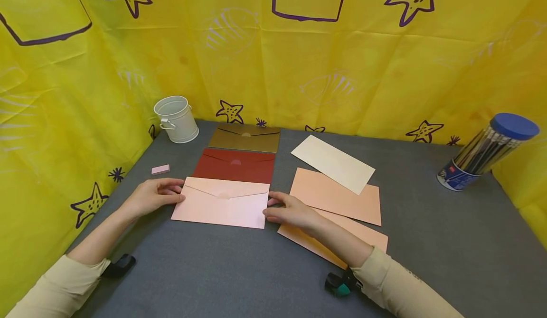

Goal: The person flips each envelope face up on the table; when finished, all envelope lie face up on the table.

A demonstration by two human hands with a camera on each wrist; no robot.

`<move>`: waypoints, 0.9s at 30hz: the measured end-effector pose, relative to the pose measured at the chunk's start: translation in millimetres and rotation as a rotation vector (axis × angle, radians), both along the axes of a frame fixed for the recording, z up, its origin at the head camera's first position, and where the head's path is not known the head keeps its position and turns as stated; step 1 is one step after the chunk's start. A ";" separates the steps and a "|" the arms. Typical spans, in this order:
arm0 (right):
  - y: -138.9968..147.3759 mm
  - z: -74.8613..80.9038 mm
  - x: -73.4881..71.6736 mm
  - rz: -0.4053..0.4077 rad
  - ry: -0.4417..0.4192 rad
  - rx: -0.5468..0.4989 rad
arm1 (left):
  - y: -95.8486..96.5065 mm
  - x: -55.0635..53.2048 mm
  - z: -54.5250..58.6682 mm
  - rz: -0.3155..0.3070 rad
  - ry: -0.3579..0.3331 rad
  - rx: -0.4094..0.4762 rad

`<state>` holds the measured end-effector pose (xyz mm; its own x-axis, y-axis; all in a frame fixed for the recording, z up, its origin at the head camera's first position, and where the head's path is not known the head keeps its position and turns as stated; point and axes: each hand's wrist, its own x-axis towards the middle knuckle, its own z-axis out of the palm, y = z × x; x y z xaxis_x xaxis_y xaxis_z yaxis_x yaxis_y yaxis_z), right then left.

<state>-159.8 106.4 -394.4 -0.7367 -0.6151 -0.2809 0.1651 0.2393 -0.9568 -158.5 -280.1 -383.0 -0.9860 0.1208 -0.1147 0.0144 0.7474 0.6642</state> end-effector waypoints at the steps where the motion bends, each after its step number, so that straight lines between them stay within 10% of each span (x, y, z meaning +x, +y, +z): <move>1: 0.0 0.2 0.5 0.002 -0.003 0.002 | 0.2 -0.1 0.0 0.000 -0.006 0.001; 27: 2.4 0.3 2.4 0.073 -0.007 0.009 | 4.0 2.3 2.4 0.000 -0.023 -0.030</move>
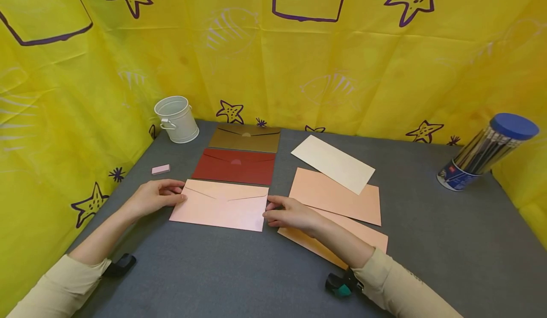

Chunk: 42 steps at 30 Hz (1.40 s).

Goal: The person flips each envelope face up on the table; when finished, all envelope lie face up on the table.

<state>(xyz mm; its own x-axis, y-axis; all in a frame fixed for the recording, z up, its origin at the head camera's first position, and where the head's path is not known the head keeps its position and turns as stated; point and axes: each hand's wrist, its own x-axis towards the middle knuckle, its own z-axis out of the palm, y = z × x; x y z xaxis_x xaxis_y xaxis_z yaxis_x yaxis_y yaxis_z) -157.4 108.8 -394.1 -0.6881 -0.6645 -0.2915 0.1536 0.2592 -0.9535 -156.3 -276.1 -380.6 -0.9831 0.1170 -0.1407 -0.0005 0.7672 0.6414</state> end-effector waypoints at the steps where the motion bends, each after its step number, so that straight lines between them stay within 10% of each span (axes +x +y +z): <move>1: -0.1 0.0 0.2 -0.002 -0.003 -0.003 | 0.4 0.3 0.2 -0.003 0.001 0.000; 14: 1.6 -1.7 0.9 -0.014 -0.030 -0.031 | 0.1 -0.6 -3.4 -0.029 0.030 -0.004; 22: 7.6 -2.5 3.4 -0.080 -0.020 -0.047 | 11.0 1.9 -4.6 -0.065 0.198 -0.047; 29: 24.8 -0.1 0.5 -0.156 0.109 -0.064 | 38.6 -4.2 -3.8 -0.259 0.351 0.012; 42: 101.8 4.6 -21.0 -0.301 0.554 0.165 | 125.6 -48.5 2.9 -0.621 0.297 -0.014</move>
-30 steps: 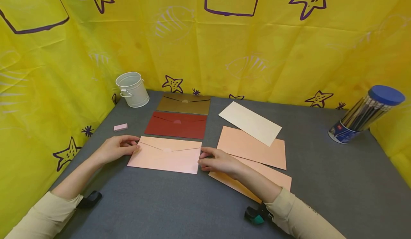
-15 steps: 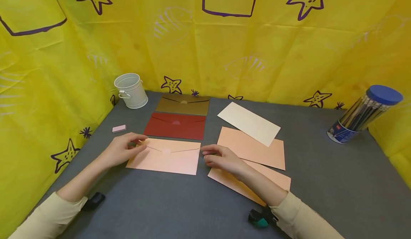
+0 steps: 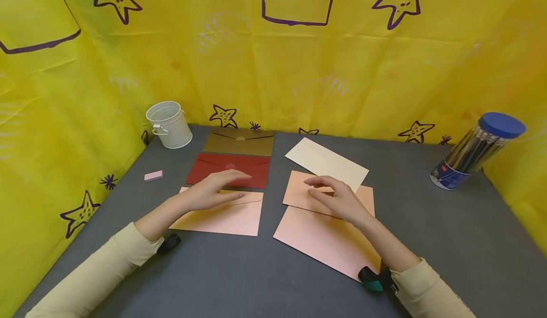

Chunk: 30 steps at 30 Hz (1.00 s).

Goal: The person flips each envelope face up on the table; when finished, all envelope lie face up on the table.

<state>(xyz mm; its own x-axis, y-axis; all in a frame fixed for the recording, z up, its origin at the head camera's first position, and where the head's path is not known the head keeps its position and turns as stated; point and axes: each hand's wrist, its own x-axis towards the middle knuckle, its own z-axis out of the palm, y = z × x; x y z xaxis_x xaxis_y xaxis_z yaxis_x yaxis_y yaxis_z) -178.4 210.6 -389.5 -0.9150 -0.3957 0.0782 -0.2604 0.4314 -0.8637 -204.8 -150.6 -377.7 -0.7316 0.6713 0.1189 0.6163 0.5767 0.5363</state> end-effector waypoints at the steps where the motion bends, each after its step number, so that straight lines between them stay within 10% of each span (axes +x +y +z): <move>1: 6.5 -1.4 -2.5 -0.009 0.028 0.012 | 7.0 -4.7 -0.3 -0.008 -0.003 -0.005; 9: 52.2 -5.4 -22.7 -0.075 0.175 0.237 | 62.6 -47.4 -3.0 -0.036 -0.065 0.020; 18: 84.9 -10.5 -46.7 0.017 0.115 0.447 | 107.3 -92.7 -13.8 -0.003 -0.103 -0.067; 30: 97.0 -18.0 -56.1 0.091 0.020 0.524 | 132.9 -111.2 -22.0 -0.040 -0.073 -0.402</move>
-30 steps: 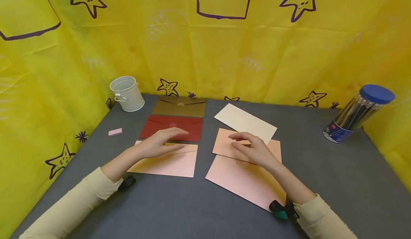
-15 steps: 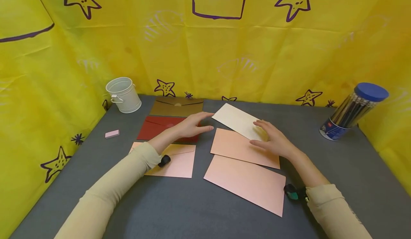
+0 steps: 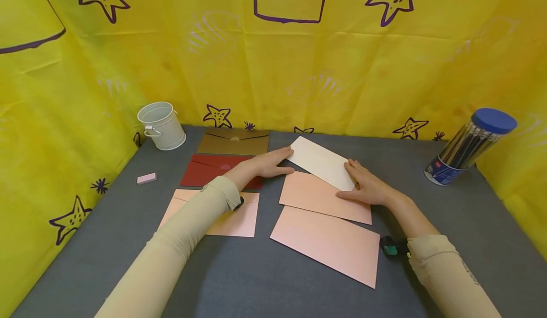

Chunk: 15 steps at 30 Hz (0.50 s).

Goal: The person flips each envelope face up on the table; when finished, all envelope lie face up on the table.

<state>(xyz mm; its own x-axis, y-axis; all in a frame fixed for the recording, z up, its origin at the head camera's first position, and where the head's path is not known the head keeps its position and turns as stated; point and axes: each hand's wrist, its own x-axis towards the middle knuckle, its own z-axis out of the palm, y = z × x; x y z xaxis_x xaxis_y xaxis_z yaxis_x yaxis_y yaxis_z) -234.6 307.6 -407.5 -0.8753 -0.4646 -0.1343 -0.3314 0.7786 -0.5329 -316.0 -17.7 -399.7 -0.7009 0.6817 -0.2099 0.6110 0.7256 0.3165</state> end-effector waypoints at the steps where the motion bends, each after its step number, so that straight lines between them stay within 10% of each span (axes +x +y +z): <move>1: 0.0 -0.6 -0.1 0.001 0.001 0.005 | 0.4 0.1 0.2 0.001 0.000 -0.003; 15: -0.1 -2.4 1.1 -0.016 0.006 0.077 | 4.5 2.4 1.8 0.015 0.004 0.076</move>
